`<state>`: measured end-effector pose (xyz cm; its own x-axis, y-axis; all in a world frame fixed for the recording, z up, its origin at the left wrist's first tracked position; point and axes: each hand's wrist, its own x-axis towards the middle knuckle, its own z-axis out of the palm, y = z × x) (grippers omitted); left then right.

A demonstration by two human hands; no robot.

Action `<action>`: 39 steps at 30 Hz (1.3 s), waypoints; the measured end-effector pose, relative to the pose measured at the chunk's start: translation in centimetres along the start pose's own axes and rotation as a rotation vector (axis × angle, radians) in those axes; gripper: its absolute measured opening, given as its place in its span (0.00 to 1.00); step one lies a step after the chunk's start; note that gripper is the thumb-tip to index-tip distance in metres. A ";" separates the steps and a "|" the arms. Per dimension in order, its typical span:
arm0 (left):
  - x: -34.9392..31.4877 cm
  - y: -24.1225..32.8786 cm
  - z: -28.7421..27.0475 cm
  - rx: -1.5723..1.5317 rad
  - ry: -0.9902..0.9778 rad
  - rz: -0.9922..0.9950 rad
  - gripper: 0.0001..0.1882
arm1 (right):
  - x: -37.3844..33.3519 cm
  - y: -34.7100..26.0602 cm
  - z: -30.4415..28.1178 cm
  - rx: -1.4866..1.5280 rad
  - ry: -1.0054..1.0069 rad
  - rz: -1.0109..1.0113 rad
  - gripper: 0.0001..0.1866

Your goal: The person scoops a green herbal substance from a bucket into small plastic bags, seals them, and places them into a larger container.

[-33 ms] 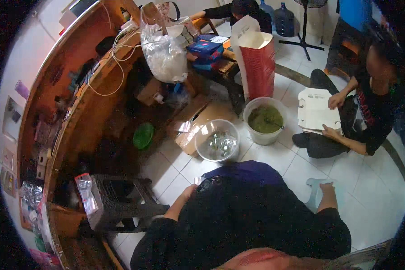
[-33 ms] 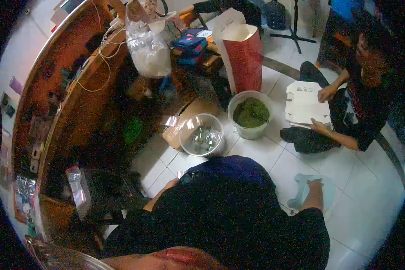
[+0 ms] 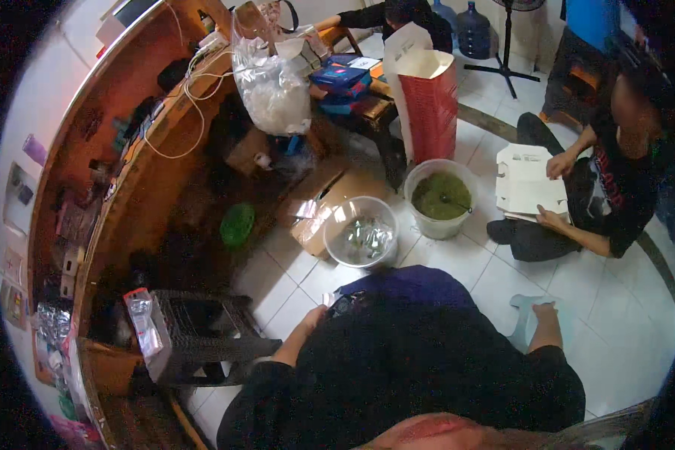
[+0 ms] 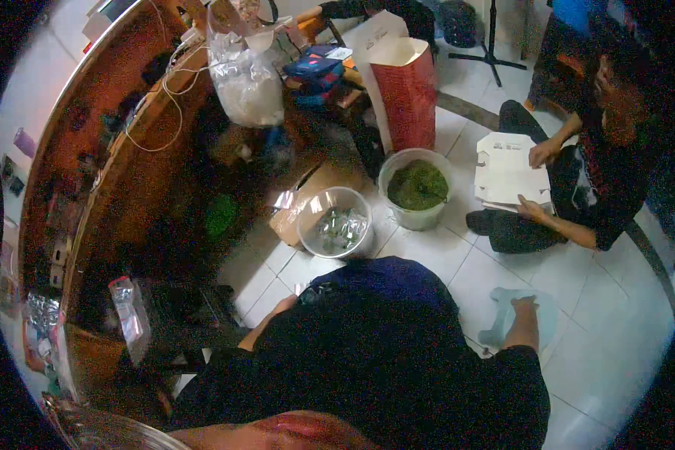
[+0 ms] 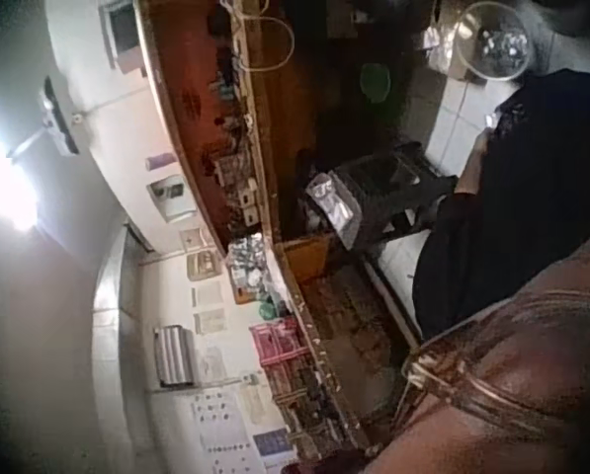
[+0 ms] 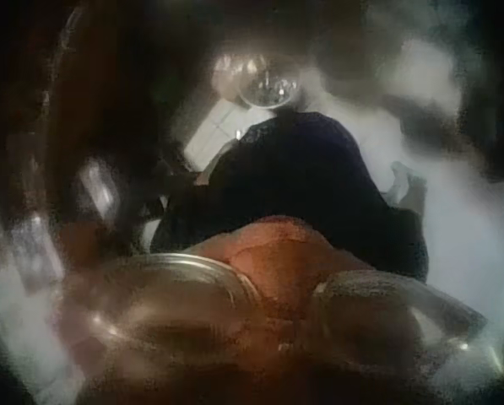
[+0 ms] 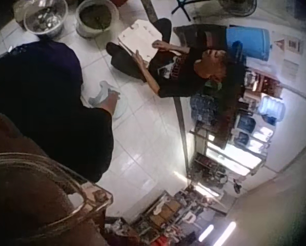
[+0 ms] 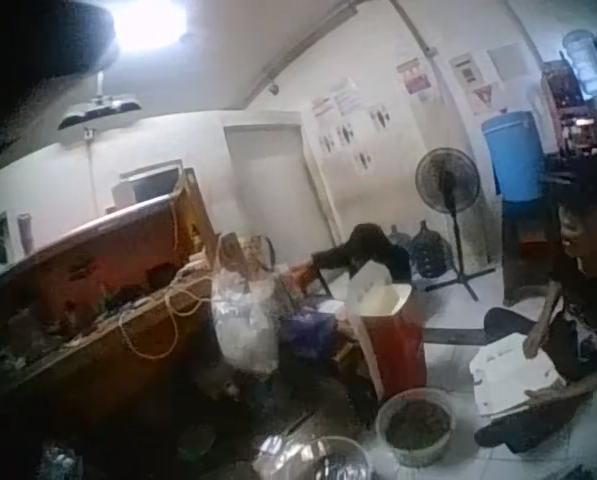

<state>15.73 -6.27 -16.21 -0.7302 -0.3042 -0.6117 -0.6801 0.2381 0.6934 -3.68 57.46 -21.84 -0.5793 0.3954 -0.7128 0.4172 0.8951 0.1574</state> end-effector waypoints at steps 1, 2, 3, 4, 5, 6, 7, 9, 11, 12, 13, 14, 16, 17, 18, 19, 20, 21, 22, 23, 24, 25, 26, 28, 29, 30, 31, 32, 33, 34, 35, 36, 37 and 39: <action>0.0 -0.2 -0.2 -0.055 -0.001 -0.022 0.14 | 0.3 -0.3 -0.2 0.026 -0.034 0.045 0.42; 0.2 -0.2 -0.4 -0.105 -0.007 -0.037 0.13 | 1.9 0.2 1.3 0.007 -0.029 0.025 0.43; 0.8 0.4 -0.6 -0.148 -0.021 -0.049 0.12 | 4.1 1.3 3.1 -0.003 -0.025 0.013 0.43; 1.7 1.4 -0.2 -0.119 -0.027 0.034 0.12 | 7.1 4.7 5.4 -0.069 0.028 -0.040 0.42; 0.2 -0.9 -1.1 -0.227 0.004 -0.009 0.12 | 5.5 2.1 5.4 0.071 0.028 0.064 0.37; -0.7 -2.7 -1.5 -0.330 0.013 -0.037 0.13 | 1.3 -0.9 3.7 0.222 0.044 0.194 0.33; -0.2 -3.7 -2.3 -0.539 -0.046 -0.124 0.14 | 1.5 0.1 4.2 -0.060 0.020 0.017 0.30; -1.0 -1.0 -2.1 -0.743 0.079 -0.153 0.16 | 2.2 1.4 7.1 -0.329 -0.030 -0.127 0.28; -1.2 -3.7 -4.2 -0.933 0.217 -0.164 0.19 | 2.0 2.1 9.1 -0.178 0.113 -0.172 0.29; -1.5 -4.9 -5.2 -0.993 0.246 -0.129 0.19 | 1.1 2.5 9.5 -0.135 0.154 -0.181 0.30; -1.7 -4.3 -5.8 -1.019 0.236 -0.070 0.18 | -0.5 2.8 9.5 -0.193 0.160 -0.308 0.33; -2.0 -3.4 -6.5 -1.037 0.233 -0.009 0.17 | -3.2 2.1 8.7 -0.247 0.166 -0.446 0.36; -1.9 -0.9 -8.2 -1.080 0.241 0.013 0.13 | -7.4 1.5 8.2 -0.187 0.225 -0.469 0.38; -1.5 0.3 -9.0 -1.117 0.274 -0.020 0.10 | -10.0 0.9 7.9 -0.130 0.280 -0.514 0.40; -0.9 -2.6 -11.0 -1.018 0.331 0.004 0.10 | -13.9 -2.3 5.2 -0.284 0.190 -0.421 0.41; -0.5 0.5 -11.3 -0.976 0.322 -0.049 0.09 | -14.0 -1.0 6.0 -0.314 0.193 -0.391 0.41; 0.4 1.6 -12.4 -0.992 0.266 -0.039 0.11 | -12.9 -0.3 6.4 -0.455 0.150 -0.336 0.37; 2.4 0.6 -13.7 -0.972 0.201 -0.012 0.12 | -12.2 0.6 6.9 -0.591 0.101 -0.284 0.33; 3.0 1.1 -13.7 -0.930 0.156 0.056 0.14 | -12.3 0.5 6.0 -0.681 0.053 -0.235 0.33; 3.3 2.0 -14.0 -0.881 0.123 0.127 0.16 | -12.7 0.4 4.8 -0.714 0.025 -0.206 0.33; 4.4 0.5 -14.5 -0.907 0.119 0.126 0.17 | -12.8 -0.5 3.2 -0.741 0.008 -0.205 0.32; 5.0 0.7 -14.3 -0.873 0.146 0.103 0.15 | -13.0 -1.6 2.0 -0.741 -0.008 -0.209 0.32; 5.1 1.0 -14.3 -0.842 0.143 0.051 0.14 | -13.0 -3.2 0.5 -0.744 -0.013 -0.236 0.31; 5.5 0.9 -13.5 -0.786 0.181 0.055 0.13 | -12.7 -8.0 -1.9 -0.715 -0.014 -0.353 0.30; 6.4 -1.2 -13.3 -0.701 0.087 0.136 0.12 | -12.7 -11.5 -3.2 -0.685 -0.010 -0.441 0.30; 6.0 0.1 -13.4 -0.491 0.053 0.161 0.12 | -13.1 -15.0 -3.8 -0.634 -0.023 -0.523 0.29; 4.9 2.1 -13.1 -0.400 0.119 0.348 0.12 | -13.7 -19.4 -4.6 -0.576 -0.033 -0.625 0.29; 4.5 4.4 -12.9 -0.399 0.048 0.291 0.14 | -14.5 -23.6 -5.2 -0.506 -0.045 -0.729 0.28; 1.6 10.4 -14.7 0.030 -0.033 0.404 0.17 | -16.0 -28.1 -5.7 -0.400 -0.070 -0.830 0.28; 2.8 10.7 -13.0 -0.096 -0.072 0.518 0.16 | -18.3 -33.3 -6.5 -0.241 -0.105 -0.969 0.28; 3.5 11.0 -11.3 -0.129 -0.071 0.589 0.15 | -20.8 -38.0 -7.1 -0.038 -0.176 -1.113 0.27; 4.0 13.7 -11.0 -0.036 -0.190 0.517 0.16 | -25.0 -41.7 -7.5 0.218 -0.245 -1.266 0.24; 5.0 15.2 -10.1 -0.001 -0.200 0.581 0.16 | -29.3 -45.7 -8.0 0.443 -0.351 -1.433 0.21; 6.3 17.8 -10.1 0.034 -0.179 0.652 0.16 | -33.8 -50.0 -10.2 0.249 -0.467 -1.453 0.20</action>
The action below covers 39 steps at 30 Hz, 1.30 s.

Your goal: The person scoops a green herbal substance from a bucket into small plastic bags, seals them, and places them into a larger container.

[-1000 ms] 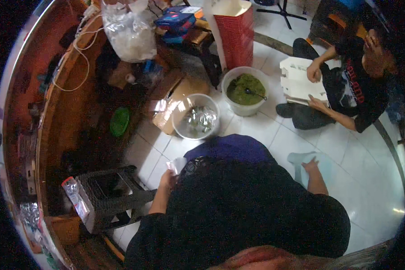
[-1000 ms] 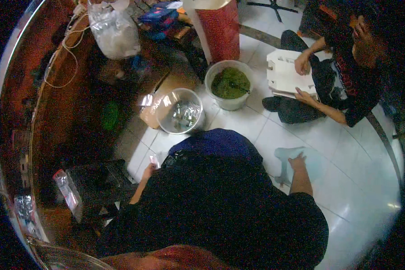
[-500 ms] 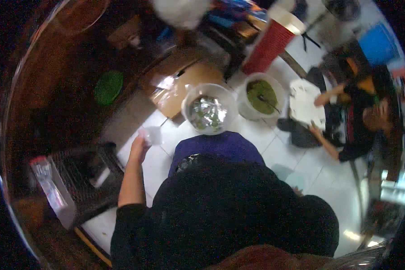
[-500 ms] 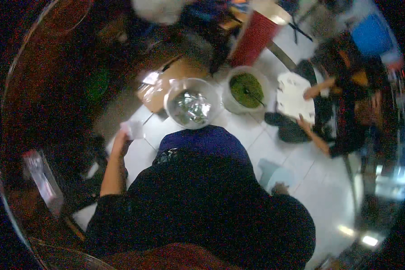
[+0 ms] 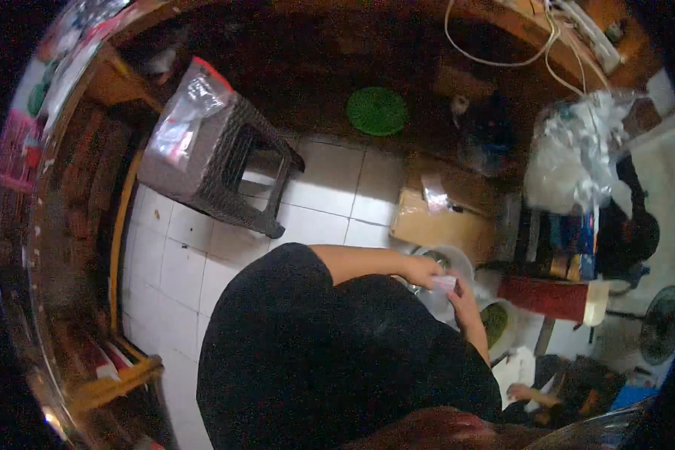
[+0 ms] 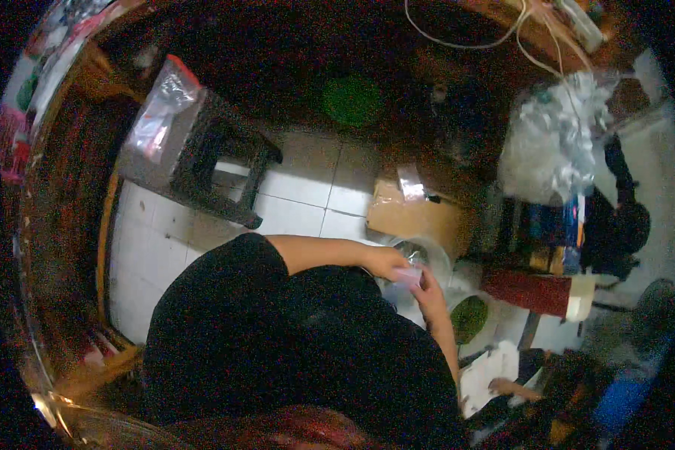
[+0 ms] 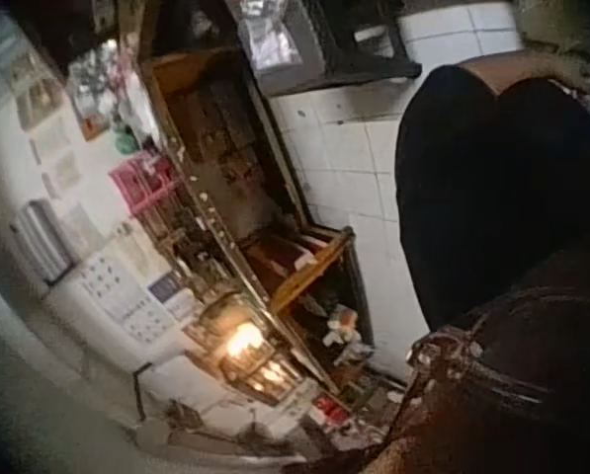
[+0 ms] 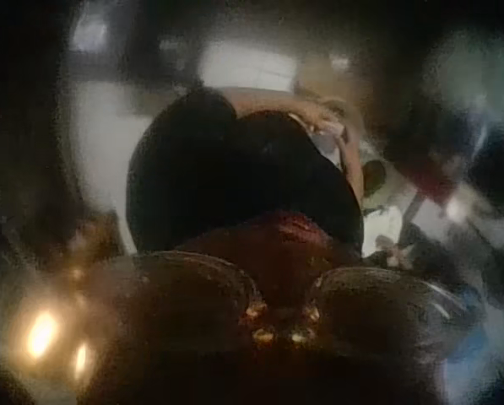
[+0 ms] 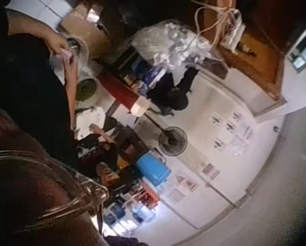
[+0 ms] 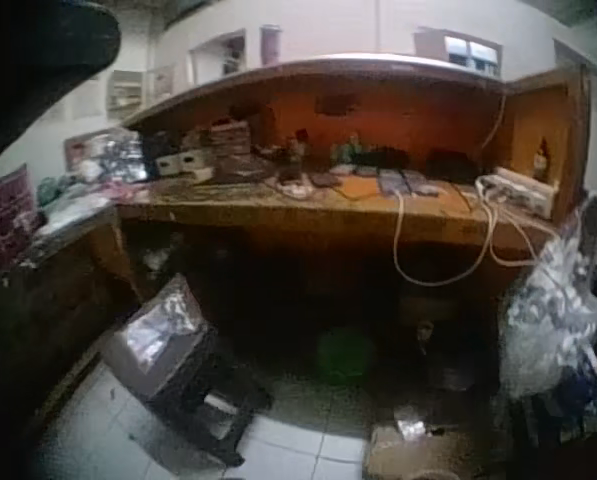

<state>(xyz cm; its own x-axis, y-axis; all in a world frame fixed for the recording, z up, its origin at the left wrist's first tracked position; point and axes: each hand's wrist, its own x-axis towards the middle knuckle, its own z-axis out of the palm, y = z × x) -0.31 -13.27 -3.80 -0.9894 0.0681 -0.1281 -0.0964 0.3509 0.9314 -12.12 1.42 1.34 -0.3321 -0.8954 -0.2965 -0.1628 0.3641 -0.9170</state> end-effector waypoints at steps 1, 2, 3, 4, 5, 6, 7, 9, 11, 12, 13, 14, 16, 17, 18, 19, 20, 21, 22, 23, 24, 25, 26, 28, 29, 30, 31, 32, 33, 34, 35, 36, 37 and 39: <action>0.8 1.3 -0.6 -0.036 0.025 -0.003 0.16 | 0.8 -1.5 -0.5 -0.049 -0.149 0.064 0.20; 1.4 2.4 -1.2 -0.073 0.050 -0.006 0.16 | 1.2 -2.3 -0.8 -0.066 -0.166 0.049 0.20; 1.8 2.8 -1.7 -0.059 0.068 0.013 0.16 | 1.5 -2.8 -1.1 -0.046 -0.139 0.085 0.21; 2.0 3.9 -2.4 -0.050 0.082 0.018 0.16 | 1.8 -2.8 -1.6 -0.018 -0.099 0.123 0.22; 1.6 5.4 -3.0 -0.026 0.089 -0.009 0.17 | 1.8 -2.2 -1.4 0.139 -0.053 0.055 0.21; 1.4 6.3 -3.3 -0.002 0.092 -0.035 0.17 | 2.0 -2.1 -2.1 0.139 -0.054 0.048 0.21; 1.0 5.6 -2.9 -0.004 0.105 -0.053 0.17 | 2.2 -3.5 -1.9 0.085 -0.139 0.007 0.19; 1.3 4.2 -2.2 -0.162 0.228 -0.122 0.17 | 2.3 -1.3 -2.4 0.103 -0.121 0.053 0.14; 0.1 6.6 -3.3 -0.113 0.177 -0.222 0.17 | 2.1 -1.9 -1.9 0.150 -0.140 0.011 0.13; -0.6 7.6 -3.8 -0.085 0.153 -0.329 0.18 | 2.0 -2.5 -1.4 0.178 -0.187 -0.018 0.12; -0.8 7.2 -3.8 -0.015 0.187 -0.300 0.19 | 1.9 -3.2 -0.9 0.178 -0.173 -0.001 0.12; -0.7 6.5 -3.9 0.050 0.212 -0.258 0.19 | 1.7 -3.1 -1.3 0.201 -0.120 -0.014 0.12; -0.7 5.9 -4.6 -0.021 0.255 -0.214 0.21 | 1.7 -2.1 -2.3 0.042 -0.110 0.011 0.13; -1.0 5.7 -5.1 -0.014 0.307 -0.243 0.21 | 1.9 -0.3 -2.7 0.048 -0.045 -0.033 0.14; -1.9 5.5 -5.9 -0.009 0.366 -0.274 0.21 | 1.3 0.0 -3.3 0.069 -0.006 -0.042 0.14; -2.9 5.9 -7.5 0.168 0.373 -0.306 0.25 | 0.5 0.1 -4.0 0.120 0.015 -0.036 0.14; -4.6 7.4 -9.0 0.389 0.480 -0.310 0.27 | -0.3 0.1 -4.9 0.171 0.049 -0.046 0.14; -6.2 6.2 -10.9 0.671 0.620 -0.403 0.29 | -1.8 0.3 -6.1 0.101 0.165 -0.089 0.14; -7.9 7.1 -13.7 0.768 0.597 -0.636 0.27 | -2.8 1.0 -7.1 -0.007 0.227 0.031 0.14; -10.1 8.3 -15.3 0.822 0.723 -0.923 0.24 | -3.8 2.2 -7.2 -0.053 0.303 0.030 0.14; -14.4 7.3 -15.9 1.202 1.051 -0.600 0.23 | -4.7 2.4 -7.7 -0.087 0.376 0.027 0.14; -17.1 8.2 -17.1 1.233 0.993 -0.857 0.25 | -5.5 2.2 -8.6 -0.094 0.344 0.135 0.15; -20.5 5.9 -17.9 1.463 1.116 -0.768 0.25 | -6.5 3.2 -9.1 -0.057 0.291 0.257 0.15; -23.1 2.5 -19.0 1.391 1.000 -0.920 0.26 | -7.9 8.6 -8.1 0.001 0.408 0.211 0.18; -24.1 0.9 -19.0 1.322 0.920 -1.042 0.27 | -8.6 9.9 -7.6 -0.033 0.458 0.214 0.18; -25.8 -0.6 -18.0 1.267 0.861 -1.151 0.28 | -9.2 10.9 -6.6 -0.083 0.461 0.207 0.18; -25.8 -2.0 -17.5 1.233 0.808 -1.228 0.28 | -10.2 11.5 -6.9 -0.056 0.515 0.259 0.18; -26.1 -3.0 -17.1 1.223 0.766 -1.278 0.29 | -11.0 11.7 -6.7 -0.092 0.520 0.301 0.18; -26.4 -3.5 -17.0 1.219 0.739 -1.310 0.30 | -11.7 12.1 -6.4 -0.133 0.506 0.329 0.18; -26.9 -3.9 -16.9 1.210 0.724 -1.341 0.30 | -12.3 12.7 -6.0 -0.120 0.509 0.336 0.18; -27.5 -4.1 -16.6 1.195 0.717 -1.374 0.31 | -12.7 12.9 -6.5 -0.114 0.518 0.303 0.18; -28.3 -4.1 -16.7 1.186 0.710 -1.407 0.32 | -12.9 13.2 -7.0 -0.110 0.518 0.267 0.18; -29.1 -3.9 -16.7 1.173 0.716 -1.438 0.33 | -12.7 13.4 -8.1 -0.131 0.503 0.238 0.18; -30.9 -3.4 -16.7 1.142 0.700 -1.500 0.34 | -13.0 14.0 -9.0 -0.205 0.450 0.207 0.15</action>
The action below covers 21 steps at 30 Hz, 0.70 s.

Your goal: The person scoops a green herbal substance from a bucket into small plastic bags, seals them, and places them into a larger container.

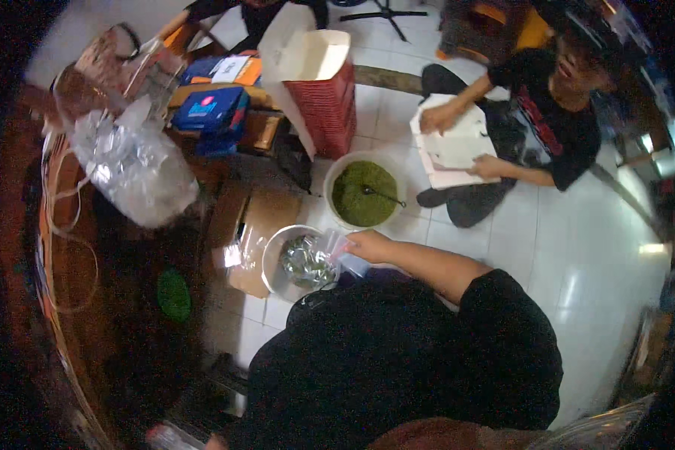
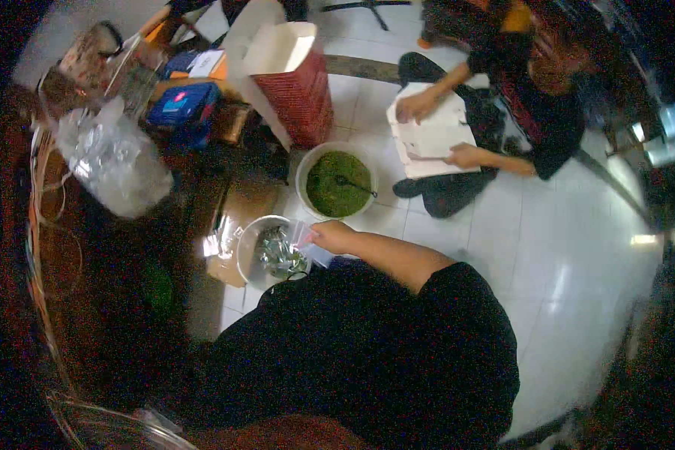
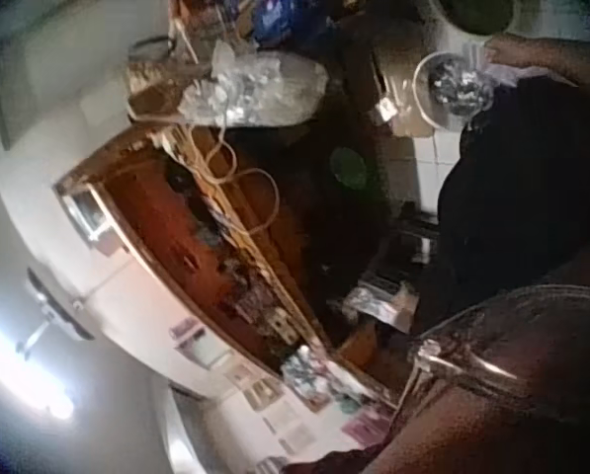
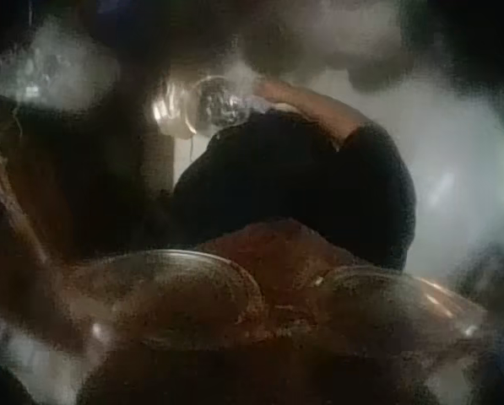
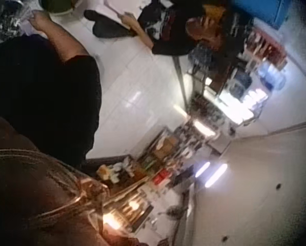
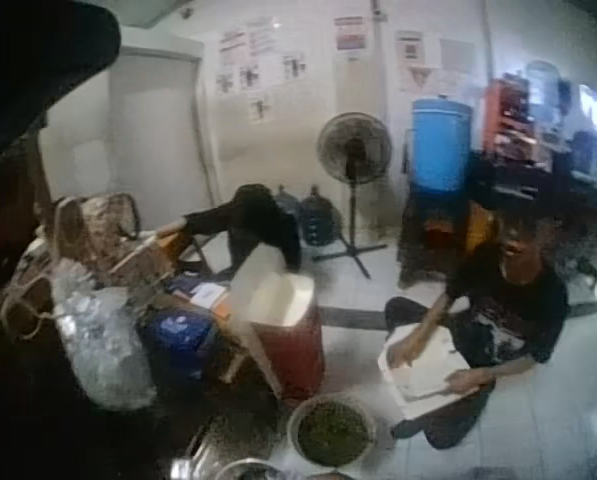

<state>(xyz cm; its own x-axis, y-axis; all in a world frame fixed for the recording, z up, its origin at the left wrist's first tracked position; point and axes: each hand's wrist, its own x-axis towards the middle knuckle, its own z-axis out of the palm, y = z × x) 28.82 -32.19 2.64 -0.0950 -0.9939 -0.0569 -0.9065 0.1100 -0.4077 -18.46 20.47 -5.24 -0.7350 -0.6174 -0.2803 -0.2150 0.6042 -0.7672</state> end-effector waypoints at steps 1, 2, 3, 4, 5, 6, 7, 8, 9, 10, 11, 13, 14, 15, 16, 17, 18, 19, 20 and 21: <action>-0.2 -1.1 0.2 0.008 -0.026 -0.020 0.35 | -0.1 0.6 -0.2 -0.040 -0.038 -0.019 0.14; -0.2 -2.2 0.4 0.015 -0.051 -0.034 0.36 | 0.7 2.5 -0.1 -0.009 -0.020 0.004 0.12; 0.3 -3.4 0.8 0.023 -0.072 -0.036 0.37 | 1.2 4.9 0.4 0.017 -0.001 -0.034 0.11; -0.3 -5.4 1.1 0.033 -0.108 -0.066 0.38 | 1.3 4.3 -0.8 0.000 -0.049 -0.001 0.11; -1.4 -6.4 1.1 0.036 -0.125 -0.093 0.39 | 1.2 3.4 -2.3 -0.021 -0.091 0.033 0.11; -2.5 -6.7 1.1 0.040 -0.126 -0.117 0.40 | 0.9 4.0 -3.0 -0.061 -0.091 0.028 0.12; -4.1 -6.6 1.1 0.061 -0.100 -0.113 0.39 | 0.7 4.6 -3.7 -0.105 -0.078 0.020 0.12; -4.9 -6.1 1.2 0.088 -0.067 -0.096 0.39 | 0.4 5.9 -4.5 -0.120 -0.059 0.009 0.12; -5.3 -5.5 0.9 0.057 -0.006 -0.042 0.39 | -0.3 7.2 -4.9 -0.083 -0.022 0.001 0.13; -6.1 -5.7 1.2 0.026 0.041 0.002 0.39 | -1.5 8.3 -5.0 -0.048 -0.004 -0.008 0.14; -6.5 -6.4 1.2 0.016 0.044 0.002 0.39 | -2.6 8.9 -5.5 -0.052 0.003 -0.013 0.14; -6.9 -6.4 1.1 0.240 0.072 -0.142 0.40 | -4.9 10.1 -6.3 -0.054 0.073 0.141 0.14; -6.9 -7.7 1.1 0.244 0.075 -0.140 0.40 | -6.3 10.9 -6.2 -0.049 0.073 0.144 0.14; -6.9 -9.7 2.1 0.173 0.112 -0.301 0.40 | -7.3 11.4 -6.0 -0.071 0.067 0.181 0.14; -6.8 -10.5 2.6 0.103 0.151 -0.461 0.40 | -8.2 12.4 -5.4 -0.090 0.063 0.219 0.14; -6.2 -9.8 1.8 0.092 0.152 -0.457 0.40 | -9.2 14.6 -4.3 -0.089 0.020 0.227 0.14; -5.6 -9.1 1.6 0.204 0.150 -0.409 0.39 | -10.1 15.8 -3.3 -0.114 -0.019 0.224 0.15; -5.8 -6.7 -0.3 0.322 0.149 -0.378 0.38 | -11.4 14.9 -2.2 -0.187 0.177 0.151 0.16; -4.8 -7.9 0.1 0.321 0.127 -0.297 0.36 | -11.1 15.2 -1.6 -0.181 -0.044 0.136 0.17; -4.1 -10.1 -0.1 0.333 0.103 -0.244 0.35 | -10.3 8.3 -3.2 -0.158 -0.256 0.352 0.17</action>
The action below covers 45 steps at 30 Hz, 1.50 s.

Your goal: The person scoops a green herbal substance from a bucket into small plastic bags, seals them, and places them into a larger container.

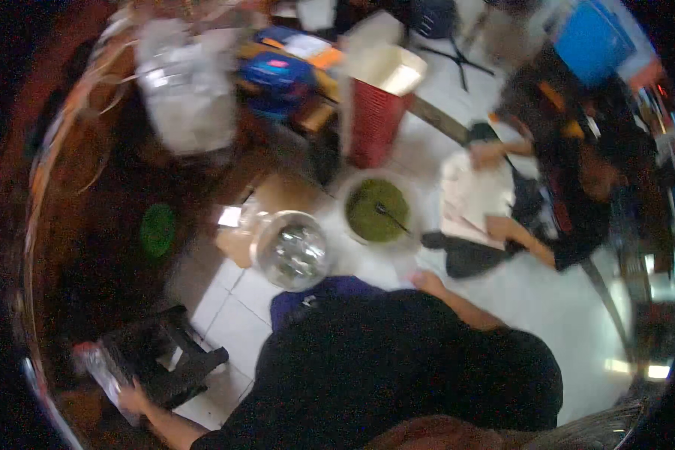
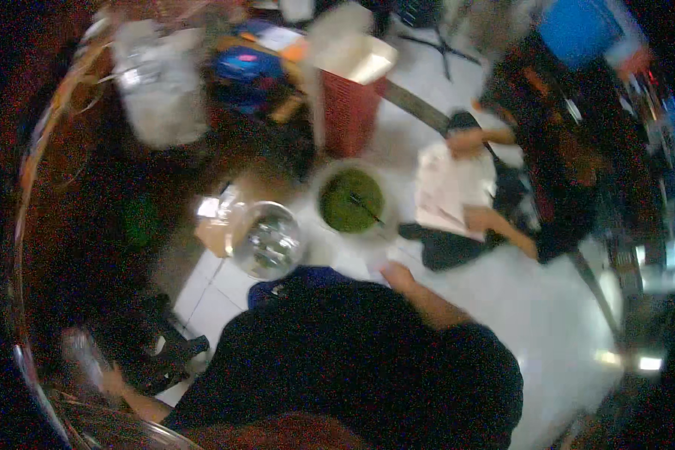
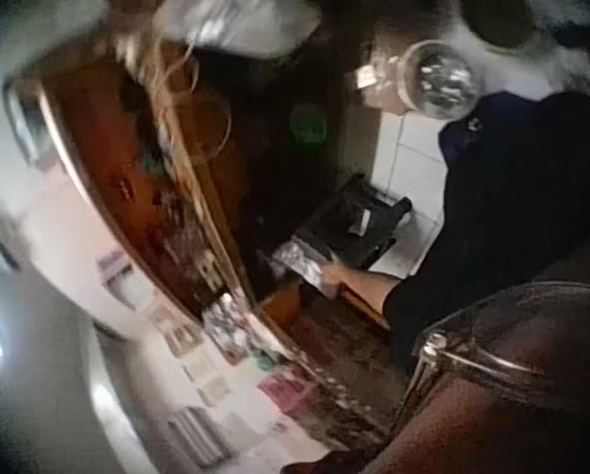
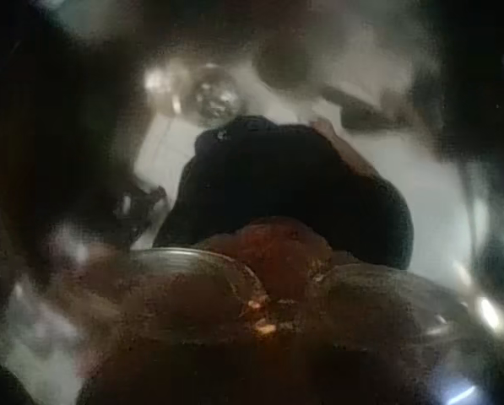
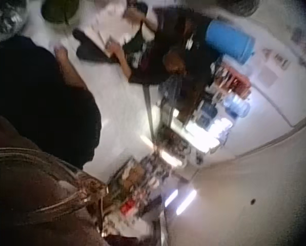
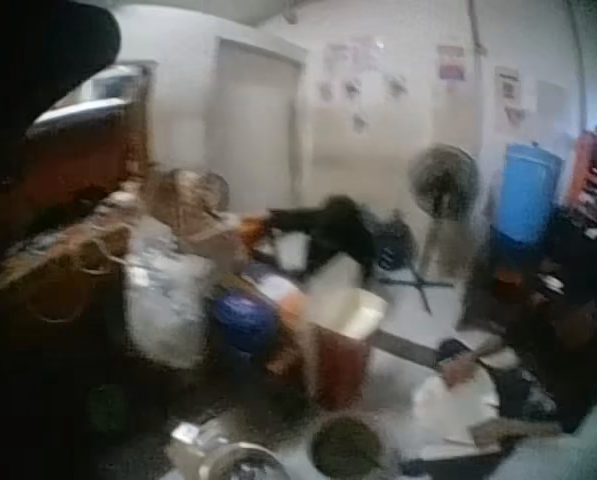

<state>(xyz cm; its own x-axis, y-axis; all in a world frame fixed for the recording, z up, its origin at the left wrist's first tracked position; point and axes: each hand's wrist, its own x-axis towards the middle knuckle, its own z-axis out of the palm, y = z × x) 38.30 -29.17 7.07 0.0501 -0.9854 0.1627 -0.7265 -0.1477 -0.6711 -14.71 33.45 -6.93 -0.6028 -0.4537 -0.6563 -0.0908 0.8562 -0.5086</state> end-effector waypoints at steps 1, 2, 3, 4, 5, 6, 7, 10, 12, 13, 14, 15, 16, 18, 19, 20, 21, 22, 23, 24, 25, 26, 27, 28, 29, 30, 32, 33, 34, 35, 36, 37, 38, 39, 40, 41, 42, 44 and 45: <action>-2.8 6.3 -11.3 -0.277 0.238 0.140 0.32 | 2.5 8.5 5.7 0.209 0.227 -0.207 0.19; 1.2 1.6 -4.7 -0.370 0.445 0.285 0.30 | 5.3 7.7 7.4 0.001 0.110 -0.028 0.21; 0.7 4.2 -8.4 -0.531 0.434 0.422 0.31 | 5.0 8.1 8.2 0.089 0.272 -0.038 0.22; 1.6 3.4 -7.9 -0.577 0.451 0.453 0.32 | 6.5 7.5 8.8 -0.017 0.351 -0.037 0.22; 2.8 3.2 -7.8 -0.608 0.427 0.510 0.32 | 5.7 5.2 7.2 0.104 0.172 -0.147 0.19; 3.4 2.5 -7.3 -0.622 0.385 0.568 0.31 | 3.5 -0.5 6.3 0.025 0.184 -0.124 0.17; 3.9 2.4 -8.7 -0.671 0.245 0.612 0.29 | 0.8 -5.6 5.9 -0.046 0.222 -0.078 0.15; 6.2 2.2 -9.4 -0.731 0.083 0.676 0.25 | -3.3 -9.2 6.9 -0.210 0.250 -0.063 0.12; 8.5 2.6 -7.4 -0.750 0.255 0.861 0.21 | -5.0 -6.8 7.9 -0.205 0.291 -0.062 0.13; 8.6 3.2 -7.5 -0.800 0.317 0.953 0.21 | -5.8 -6.1 8.6 -0.186 0.322 -0.050 0.13; 8.5 3.6 -7.7 -0.858 0.387 1.041 0.21 | -7.2 -8.2 8.2 -0.225 0.417 0.044 0.12; 9.2 3.1 -6.8 -0.925 0.366 0.985 0.20 | -7.0 -8.1 8.2 0.077 0.471 -0.121 0.09; 9.6 3.2 -6.0 -1.003 0.336 0.937 0.20 | -7.2 -10.8 7.9 0.079 0.545 -0.109 0.09; 10.1 3.2 -4.7 -1.077 0.276 0.992 0.18 | -8.4 -19.1 6.5 0.025 0.773 0.130 0.08; 10.4 3.6 -4.7 -1.096 0.266 1.036 0.17 | -7.5 -14.7 7.3 -0.072 0.951 0.040 0.09; 10.3 3.5 -4.4 -1.073 0.276 1.055 0.16 | -8.0 -20.3 7.1 -0.127 0.938 0.118 0.10; 10.5 3.3 -4.6 -1.049 0.270 1.102 0.15 | -9.1 -24.6 6.6 -0.008 0.907 0.035 0.10; 11.3 3.9 -3.7 -1.040 0.275 1.155 0.15 | -9.6 -26.9 6.6 -0.013 0.936 0.072 0.11; 11.6 4.2 -3.3 -0.981 0.328 1.167 0.16 | -9.7 -28.0 6.5 -0.005 0.956 0.106 0.12; 11.6 4.7 -2.9 -0.925 0.382 1.177 0.16 | -9.8 -28.2 6.3 -0.005 1.014 0.045 0.12; 12.1 4.7 -2.8 -0.885 0.329 1.211 0.15 | -9.4 -28.7 6.1 0.006 1.075 -0.024 0.13; 12.8 4.8 -3.4 -0.806 0.284 1.268 0.15 | -10.1 -29.5 5.7 0.031 1.091 -0.030 0.13; 12.1 3.1 -1.6 -0.813 0.340 1.181 0.14 | -9.1 -31.6 4.6 0.145 1.024 -0.082 0.14; 12.6 3.6 -0.6 -0.827 0.367 1.191 0.14 | -9.0 -31.6 4.2 0.086 1.056 0.020 0.14; 13.4 5.3 -0.1 -0.841 0.396 1.234 0.14 | -9.9 -30.8 4.3 -0.007 1.144 0.008 0.13; 14.0 5.3 1.7 -0.826 0.495 1.214 0.14 | -10.6 -33.2 3.7 0.171 1.090 0.009 0.14; 13.7 5.9 0.6 -0.818 0.598 1.203 0.14 | -12.3 -33.4 4.3 0.292 1.156 0.002 0.15; 13.4 6.1 0.0 -1.014 0.165 1.101 0.14 | -12.8 -32.5 4.6 0.285 1.156 0.013 0.15; 12.6 5.6 -1.3 -0.963 0.140 1.089 0.14 | -13.2 -31.2 4.8 0.315 1.218 0.067 0.14; 11.7 5.1 -2.8 -0.907 0.125 1.083 0.14 | -13.5 -29.8 5.1 0.349 1.287 0.124 0.14; 10.9 4.6 -4.2 -0.854 0.113 1.075 0.15 | -13.4 -28.8 5.7 0.344 1.288 0.128 0.14; 11.6 4.7 -3.4 -0.742 0.197 1.119 0.15 | -13.6 -27.7 6.3 0.340 1.349 0.159 0.15; 11.7 5.4 -4.3 -0.624 0.291 1.172 0.16 | -13.7 -26.1 7.3 0.342 1.417 0.206 0.15; 11.5 5.5 -5.3 -0.566 0.325 1.186 0.17 | -13.6 -23.9 8.3 0.279 1.367 0.292 0.16; 11.8 5.0 -4.5 -0.572 0.339 1.197 0.17 | -12.9 -23.2 8.8 0.255 1.377 0.244 0.17; 11.7 4.8 -5.1 -0.568 0.347 1.190 0.17 | -12.8 -25.5 8.0 0.441 1.258 0.320 0.16; 11.7 6.3 -7.8 -0.543 0.362 1.223 0.18 | -12.3 -22.5 9.3 0.485 1.295 0.200 0.16; 10.4 6.1 -6.3 -0.559 0.333 1.121 0.19 | -10.5 -25.1 7.7 0.294 1.189 0.338 0.20; 9.7 6.5 -6.9 -0.549 0.331 1.091 0.20 | -9.2 -24.0 7.5 0.291 1.143 0.246 0.21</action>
<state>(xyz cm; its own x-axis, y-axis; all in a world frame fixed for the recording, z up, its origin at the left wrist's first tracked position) 29.36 -39.12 9.28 -0.8681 -0.4929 -0.0583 -0.4743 0.8584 -0.1952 -1.04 15.20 7.18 -0.9460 0.3210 0.0447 0.2189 0.7347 -0.6421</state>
